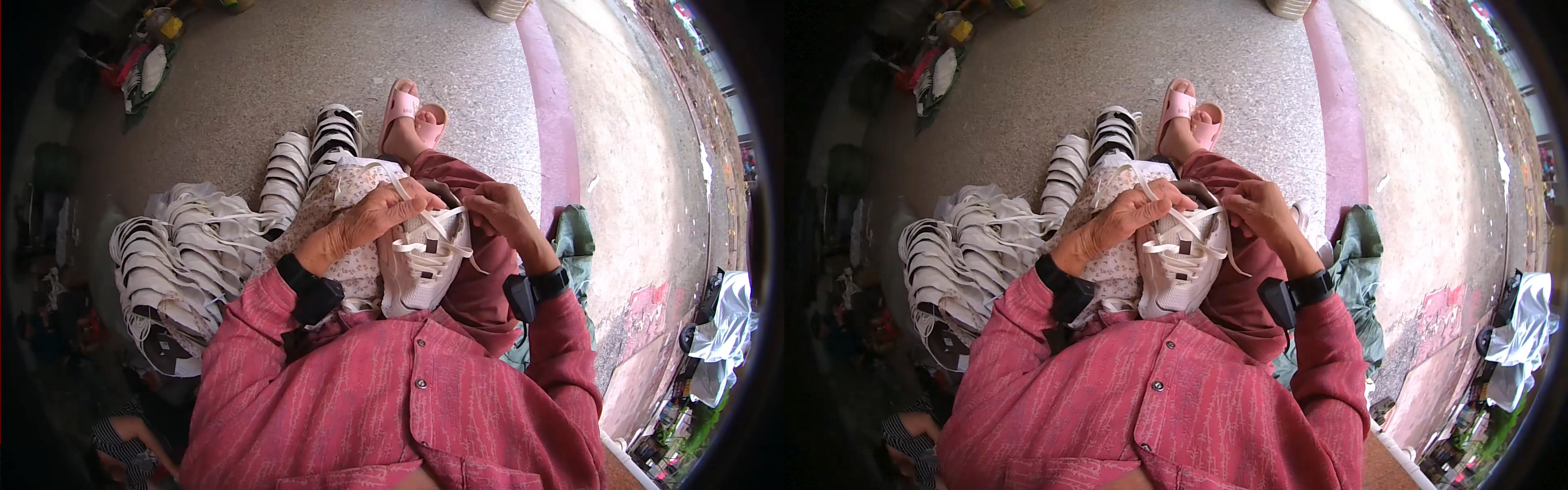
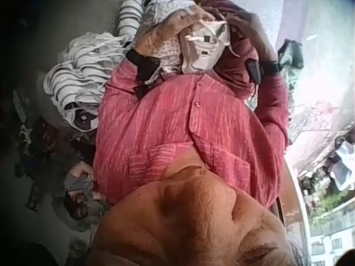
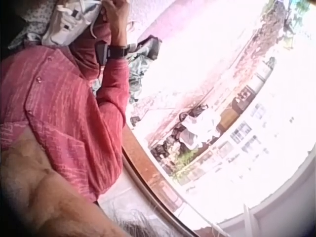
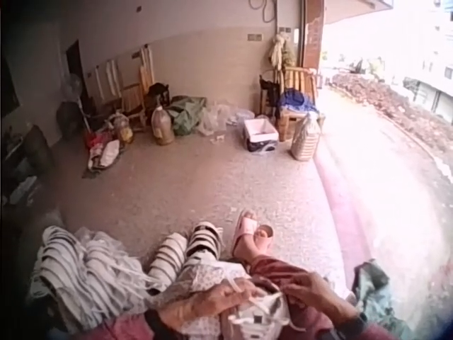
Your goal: The recorder is lacing a white shoe from a large pile of shoes.
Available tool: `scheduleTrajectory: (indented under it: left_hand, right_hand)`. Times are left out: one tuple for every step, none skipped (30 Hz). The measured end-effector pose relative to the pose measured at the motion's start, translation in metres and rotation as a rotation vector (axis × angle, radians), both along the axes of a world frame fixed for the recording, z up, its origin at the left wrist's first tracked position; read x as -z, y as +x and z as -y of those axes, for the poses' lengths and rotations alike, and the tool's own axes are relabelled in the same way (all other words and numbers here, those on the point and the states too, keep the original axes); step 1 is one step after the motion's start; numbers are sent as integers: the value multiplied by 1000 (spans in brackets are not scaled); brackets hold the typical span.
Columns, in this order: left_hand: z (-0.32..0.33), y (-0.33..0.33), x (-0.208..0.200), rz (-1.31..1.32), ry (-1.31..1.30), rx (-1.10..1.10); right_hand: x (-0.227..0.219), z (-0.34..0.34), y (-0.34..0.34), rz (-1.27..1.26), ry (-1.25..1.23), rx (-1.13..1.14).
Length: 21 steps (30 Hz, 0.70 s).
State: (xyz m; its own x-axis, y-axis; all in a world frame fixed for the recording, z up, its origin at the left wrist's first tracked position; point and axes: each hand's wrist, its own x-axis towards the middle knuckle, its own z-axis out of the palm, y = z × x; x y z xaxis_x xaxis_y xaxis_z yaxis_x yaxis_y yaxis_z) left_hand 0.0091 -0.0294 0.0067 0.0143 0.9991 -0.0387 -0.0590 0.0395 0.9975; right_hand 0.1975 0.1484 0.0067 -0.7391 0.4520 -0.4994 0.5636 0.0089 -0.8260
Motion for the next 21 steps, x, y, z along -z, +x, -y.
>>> scheduleTrajectory:
  left_hand:
    - [1,0,-2,18,-28,3]
    - [2,1,-2,36,-56,8]
    - [3,1,-2,35,-56,7]
    - [4,1,-1,3,-9,-26]
    - [5,2,0,-29,37,-59]
    - [7,4,-2,-29,37,-53]
    - [10,7,-5,-29,37,-87]
    - [14,9,-7,-30,36,-120]
    - [17,9,-4,-30,37,-113]
    - [21,9,1,-68,84,-180]
    - [26,8,4,-106,130,-249]
    - [30,7,4,-105,131,-239]
    - [36,4,1,-59,61,-341]
    - [41,1,-1,-14,-9,-444]
    - [49,-5,2,-15,-7,-438]
    - [57,-13,8,201,-36,-517]
    - [65,-20,14,419,-65,-592]
    - [70,-24,15,418,-66,-589]
    - [75,-27,16,478,-34,-693]
    - [80,-31,18,538,-3,-797]
    - [87,-36,20,554,32,-785]
  right_hand:
    - [0,6,1,-79,3,139]
    - [-1,12,2,-159,7,278]
    - [-4,16,3,-160,7,278]
    - [-9,20,5,-285,-110,381]
    - [-14,24,7,-411,-228,484]
    - [-17,30,11,-412,-227,489]
    - [-19,35,14,-537,-487,543]
    - [-20,39,17,-660,-748,590]
    - [-19,38,23,-728,-869,588]
    - [-21,38,29,-732,-866,593]
    - [-23,37,36,-788,-861,641]
    - [-24,35,45,-845,-855,693]
    - [-25,31,57,-893,-858,708]
    - [-27,27,67,-896,-854,716]
    - [-32,25,75,-899,-759,761]
    - [-34,22,84,-899,-667,802]
    - [-33,18,94,-856,-530,770]
    - [-30,16,100,-858,-529,772]
    - [-26,16,105,-784,-369,835]
    - [-23,16,108,-707,-210,892]
    - [-22,19,109,-664,-112,916]
